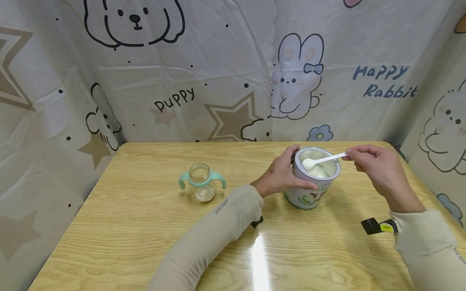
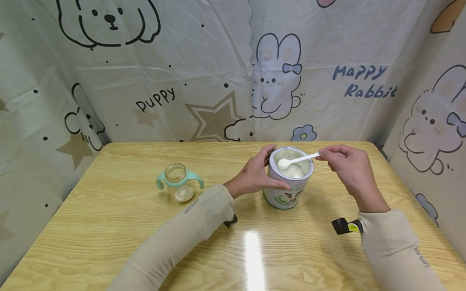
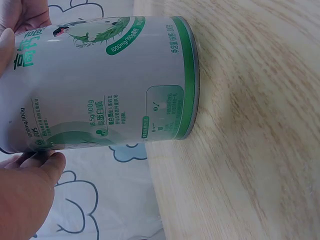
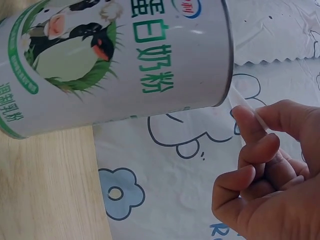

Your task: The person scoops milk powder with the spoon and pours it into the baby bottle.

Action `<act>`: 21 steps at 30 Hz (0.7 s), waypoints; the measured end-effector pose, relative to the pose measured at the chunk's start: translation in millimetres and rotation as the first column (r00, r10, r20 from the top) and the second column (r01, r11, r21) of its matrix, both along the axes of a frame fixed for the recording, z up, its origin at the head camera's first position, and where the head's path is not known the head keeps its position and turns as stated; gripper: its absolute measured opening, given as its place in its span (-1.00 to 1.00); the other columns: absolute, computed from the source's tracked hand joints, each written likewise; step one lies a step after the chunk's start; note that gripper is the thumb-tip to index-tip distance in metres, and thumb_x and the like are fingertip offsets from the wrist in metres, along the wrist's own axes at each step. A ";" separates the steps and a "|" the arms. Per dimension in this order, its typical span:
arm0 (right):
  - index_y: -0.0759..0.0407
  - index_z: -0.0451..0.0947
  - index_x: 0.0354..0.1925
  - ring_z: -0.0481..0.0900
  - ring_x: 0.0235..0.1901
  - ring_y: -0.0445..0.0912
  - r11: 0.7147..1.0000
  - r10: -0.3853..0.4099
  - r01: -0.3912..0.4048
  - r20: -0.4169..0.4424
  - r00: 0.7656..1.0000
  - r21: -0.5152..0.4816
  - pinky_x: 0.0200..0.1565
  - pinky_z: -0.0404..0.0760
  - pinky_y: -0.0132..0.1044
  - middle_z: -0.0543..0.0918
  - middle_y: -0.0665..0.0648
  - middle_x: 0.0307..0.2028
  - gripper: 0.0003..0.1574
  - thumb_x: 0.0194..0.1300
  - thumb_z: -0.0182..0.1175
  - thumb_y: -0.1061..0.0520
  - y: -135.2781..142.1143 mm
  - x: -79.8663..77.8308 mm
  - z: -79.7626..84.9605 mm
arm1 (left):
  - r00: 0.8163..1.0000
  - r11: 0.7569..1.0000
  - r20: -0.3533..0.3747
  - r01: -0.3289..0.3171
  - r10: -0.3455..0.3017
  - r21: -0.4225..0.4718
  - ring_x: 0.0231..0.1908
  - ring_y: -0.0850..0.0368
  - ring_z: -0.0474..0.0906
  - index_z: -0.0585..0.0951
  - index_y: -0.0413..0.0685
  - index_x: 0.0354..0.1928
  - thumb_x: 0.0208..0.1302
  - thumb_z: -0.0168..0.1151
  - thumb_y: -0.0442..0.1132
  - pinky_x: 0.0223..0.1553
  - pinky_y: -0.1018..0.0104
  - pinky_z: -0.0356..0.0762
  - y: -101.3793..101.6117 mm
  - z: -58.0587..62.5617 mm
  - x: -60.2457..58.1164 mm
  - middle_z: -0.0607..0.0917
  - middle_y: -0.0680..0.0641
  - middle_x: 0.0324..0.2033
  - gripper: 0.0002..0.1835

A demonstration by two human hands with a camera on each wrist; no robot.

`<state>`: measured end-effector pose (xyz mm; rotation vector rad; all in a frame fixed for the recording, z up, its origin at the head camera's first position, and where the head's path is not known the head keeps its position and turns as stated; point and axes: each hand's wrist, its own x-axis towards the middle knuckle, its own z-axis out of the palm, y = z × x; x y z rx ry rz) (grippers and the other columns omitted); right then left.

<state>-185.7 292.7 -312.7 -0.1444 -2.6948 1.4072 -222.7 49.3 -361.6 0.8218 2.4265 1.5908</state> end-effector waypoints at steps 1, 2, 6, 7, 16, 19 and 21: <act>0.32 0.54 0.07 0.43 -0.32 -0.19 1.000 -0.001 0.001 -0.002 1.000 -0.004 -0.31 0.55 -0.57 0.65 -0.40 -0.40 -0.39 0.44 0.16 -0.20 0.2 -0.1 0.6 | 1.000 1.000 0.003 0.000 0.000 -0.004 0.32 0.14 0.38 0.14 -0.11 0.51 -0.16 0.71 -0.14 0.28 0.39 0.37 -0.2 0.3 0.3 0.43 -0.11 0.35 0.20; 0.32 0.54 0.07 0.44 -0.33 -0.20 1.000 -0.002 0.002 -0.003 1.000 -0.013 -0.31 0.55 -0.56 0.66 -0.39 -0.40 -0.39 0.44 0.16 -0.20 0.3 -0.3 1.2 | 1.000 1.000 0.004 -0.002 0.002 -0.010 0.34 0.13 0.36 0.12 -0.11 0.52 -0.16 0.71 -0.14 0.29 0.37 0.36 -0.6 0.6 0.7 0.42 -0.12 0.36 0.22; 0.28 0.55 0.05 0.43 -0.34 -0.20 0.999 -0.010 0.010 -0.006 1.000 -0.035 -0.31 0.56 -0.57 0.66 -0.38 -0.39 -0.43 0.43 0.18 -0.19 0.5 -0.8 4.0 | 1.000 1.000 0.012 -0.003 0.003 -0.014 0.37 0.11 0.32 0.12 -0.10 0.53 -0.14 0.70 -0.12 0.33 0.32 0.33 -3.7 1.6 2.1 0.38 -0.08 0.40 0.22; 0.26 0.55 0.04 0.43 -0.34 -0.20 0.999 -0.011 0.011 -0.007 1.000 -0.050 -0.31 0.56 -0.58 0.66 -0.37 -0.39 -0.46 0.43 0.19 -0.18 0.6 -0.8 4.7 | 1.000 1.000 0.014 -0.004 0.004 -0.015 0.37 0.11 0.32 0.12 -0.09 0.52 -0.14 0.70 -0.11 0.33 0.31 0.33 -4.9 1.9 2.5 0.37 -0.07 0.40 0.22; -0.05 0.68 -0.23 0.45 -0.45 -0.22 0.966 0.017 -0.028 -0.045 0.999 -0.258 -0.38 0.57 -0.53 0.72 -0.22 -0.40 -0.91 0.40 0.27 0.00 2.6 0.4 10.1 | 0.998 1.000 0.060 -0.006 0.006 -0.011 0.43 0.05 0.22 0.11 -0.07 0.54 -0.09 0.67 -0.08 0.37 0.29 0.28 -19.4 4.6 2.7 0.27 -0.07 0.47 0.21; -0.03 0.70 -0.29 0.45 -0.49 -0.23 0.929 0.031 -0.051 -0.060 0.998 -0.366 -0.42 0.57 -0.52 0.73 -0.16 -0.42 -0.92 0.38 0.30 0.06 3.9 0.8 10.9 | 0.998 1.000 0.067 -0.001 0.002 -0.016 0.44 0.04 0.20 0.10 -0.06 0.54 -0.08 0.67 -0.07 0.37 0.26 0.28 -25.5 6.4 2.0 0.24 -0.06 0.48 0.20; -0.01 0.71 -0.33 0.46 -0.51 -0.23 0.895 0.036 -0.063 -0.068 0.997 -0.441 -0.43 0.56 -0.51 0.74 -0.12 -0.44 -0.90 0.37 0.31 0.12 3.9 0.9 11.7 | 0.998 1.000 0.068 0.002 -0.001 -0.018 0.44 0.04 0.20 0.09 -0.06 0.54 -0.07 0.66 -0.07 0.37 0.24 0.28 -29.4 7.8 1.2 0.24 -0.06 0.49 0.20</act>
